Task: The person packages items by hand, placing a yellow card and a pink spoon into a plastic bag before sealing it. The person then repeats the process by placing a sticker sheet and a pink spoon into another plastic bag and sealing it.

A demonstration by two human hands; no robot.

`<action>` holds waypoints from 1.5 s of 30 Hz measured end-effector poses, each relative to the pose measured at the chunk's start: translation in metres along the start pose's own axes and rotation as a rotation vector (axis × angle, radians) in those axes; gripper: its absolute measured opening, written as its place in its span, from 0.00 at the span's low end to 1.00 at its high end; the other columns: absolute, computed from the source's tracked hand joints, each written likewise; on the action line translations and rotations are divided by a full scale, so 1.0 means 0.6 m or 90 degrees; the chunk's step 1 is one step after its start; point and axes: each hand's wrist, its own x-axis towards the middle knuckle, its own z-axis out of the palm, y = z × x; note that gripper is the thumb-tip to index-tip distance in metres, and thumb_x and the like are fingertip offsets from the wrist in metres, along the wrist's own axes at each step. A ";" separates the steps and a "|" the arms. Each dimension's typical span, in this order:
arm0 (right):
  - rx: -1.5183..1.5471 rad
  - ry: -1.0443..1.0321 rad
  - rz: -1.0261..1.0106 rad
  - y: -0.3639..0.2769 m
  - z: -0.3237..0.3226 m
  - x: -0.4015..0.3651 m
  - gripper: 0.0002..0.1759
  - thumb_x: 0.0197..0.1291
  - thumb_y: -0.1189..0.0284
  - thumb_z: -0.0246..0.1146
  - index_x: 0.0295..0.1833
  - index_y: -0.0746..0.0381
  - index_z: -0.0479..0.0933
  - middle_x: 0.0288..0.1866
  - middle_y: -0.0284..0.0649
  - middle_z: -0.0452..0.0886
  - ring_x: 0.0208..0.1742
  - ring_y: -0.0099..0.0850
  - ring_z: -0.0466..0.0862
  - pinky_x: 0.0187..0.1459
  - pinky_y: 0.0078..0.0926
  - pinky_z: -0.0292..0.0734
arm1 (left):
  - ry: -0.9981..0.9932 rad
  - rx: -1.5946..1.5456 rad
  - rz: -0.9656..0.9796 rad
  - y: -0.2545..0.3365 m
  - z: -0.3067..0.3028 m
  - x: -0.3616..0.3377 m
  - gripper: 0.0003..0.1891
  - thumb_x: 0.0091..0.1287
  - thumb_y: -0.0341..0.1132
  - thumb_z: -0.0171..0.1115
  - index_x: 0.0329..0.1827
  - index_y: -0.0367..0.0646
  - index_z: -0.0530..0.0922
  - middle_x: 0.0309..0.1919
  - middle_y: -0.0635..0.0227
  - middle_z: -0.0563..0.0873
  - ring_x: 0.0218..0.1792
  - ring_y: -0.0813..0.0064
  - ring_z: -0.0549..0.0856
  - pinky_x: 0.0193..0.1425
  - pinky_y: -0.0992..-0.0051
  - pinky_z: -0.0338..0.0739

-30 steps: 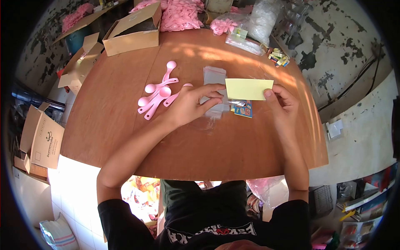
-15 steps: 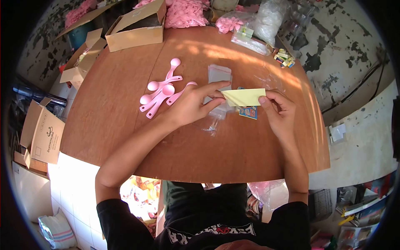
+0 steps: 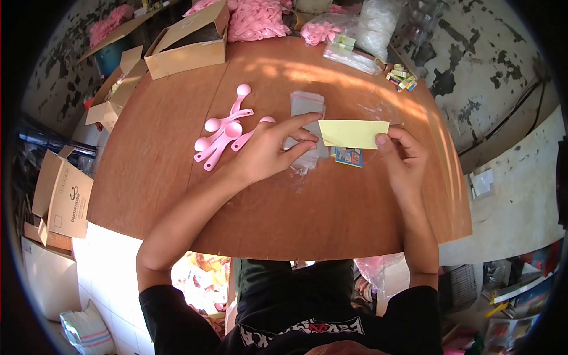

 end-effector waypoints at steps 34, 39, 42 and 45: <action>0.254 -0.051 0.268 0.028 0.011 -0.012 0.11 0.67 0.70 0.63 0.47 0.68 0.80 0.38 0.37 0.84 0.35 0.22 0.83 0.37 0.21 0.79 | 0.042 0.414 0.256 0.051 0.015 -0.001 0.24 0.53 0.33 0.74 0.53 0.43 0.78 0.56 0.58 0.79 0.57 0.60 0.78 0.62 0.59 0.72; 0.372 0.009 0.332 0.009 0.016 -0.013 0.11 0.67 0.70 0.62 0.47 0.68 0.79 0.38 0.37 0.84 0.37 0.22 0.82 0.40 0.22 0.79 | 0.106 0.367 0.253 0.017 0.019 0.001 0.21 0.60 0.32 0.68 0.56 0.39 0.77 0.50 0.60 0.84 0.50 0.62 0.83 0.61 0.62 0.75; 0.129 0.077 0.118 0.017 -0.010 -0.008 0.11 0.68 0.72 0.62 0.48 0.68 0.79 0.40 0.37 0.84 0.37 0.20 0.81 0.41 0.21 0.78 | 0.142 0.036 0.028 0.026 0.023 0.004 0.17 0.65 0.28 0.64 0.57 0.35 0.76 0.43 0.59 0.87 0.46 0.69 0.87 0.55 0.69 0.79; 0.057 0.065 -0.001 0.021 -0.026 -0.012 0.10 0.67 0.74 0.62 0.50 0.69 0.79 0.42 0.37 0.84 0.41 0.20 0.82 0.44 0.20 0.78 | 0.082 -0.282 -0.177 0.021 0.016 0.008 0.14 0.70 0.26 0.59 0.57 0.31 0.75 0.43 0.58 0.88 0.47 0.80 0.85 0.51 0.77 0.79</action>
